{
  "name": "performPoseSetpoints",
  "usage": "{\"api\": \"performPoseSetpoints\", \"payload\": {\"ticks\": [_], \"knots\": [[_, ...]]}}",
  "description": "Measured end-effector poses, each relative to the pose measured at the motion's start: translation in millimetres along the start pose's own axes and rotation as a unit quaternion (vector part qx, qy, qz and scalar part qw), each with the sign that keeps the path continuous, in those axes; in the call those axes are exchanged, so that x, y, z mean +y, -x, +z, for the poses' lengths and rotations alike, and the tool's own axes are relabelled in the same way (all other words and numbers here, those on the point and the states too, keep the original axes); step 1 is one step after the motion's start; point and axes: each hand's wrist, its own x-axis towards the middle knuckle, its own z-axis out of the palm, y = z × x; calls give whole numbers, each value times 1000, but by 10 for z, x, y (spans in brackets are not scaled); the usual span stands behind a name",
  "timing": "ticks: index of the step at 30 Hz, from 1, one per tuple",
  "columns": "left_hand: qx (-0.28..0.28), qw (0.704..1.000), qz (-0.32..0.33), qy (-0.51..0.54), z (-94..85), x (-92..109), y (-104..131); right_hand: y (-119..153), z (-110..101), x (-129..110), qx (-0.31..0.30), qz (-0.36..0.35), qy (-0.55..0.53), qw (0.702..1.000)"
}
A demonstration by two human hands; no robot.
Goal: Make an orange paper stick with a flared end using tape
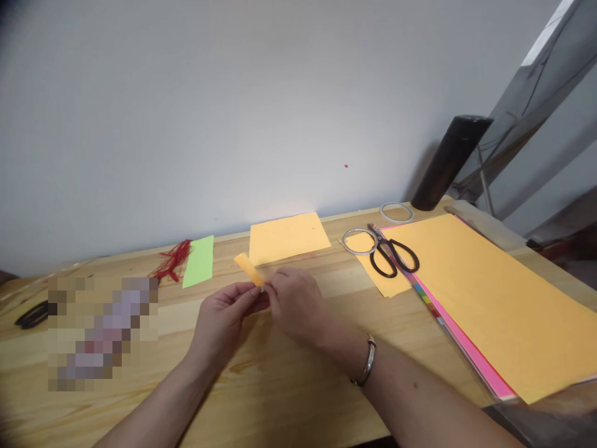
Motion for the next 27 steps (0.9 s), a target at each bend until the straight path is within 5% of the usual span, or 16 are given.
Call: {"api": "performPoseSetpoints", "payload": {"ticks": [7, 15, 27], "knots": [[-3, 999, -23, 38, 10, 43, 1, -43, -28, 18, -11, 76, -128, 989], [-30, 995, -48, 86, 30, 97, 9, -111, -78, 19, -40, 172, -305, 936], [-47, 993, -42, 96, 13, 107, -10, -146, -99, 13, -75, 202, -420, 882]]}}
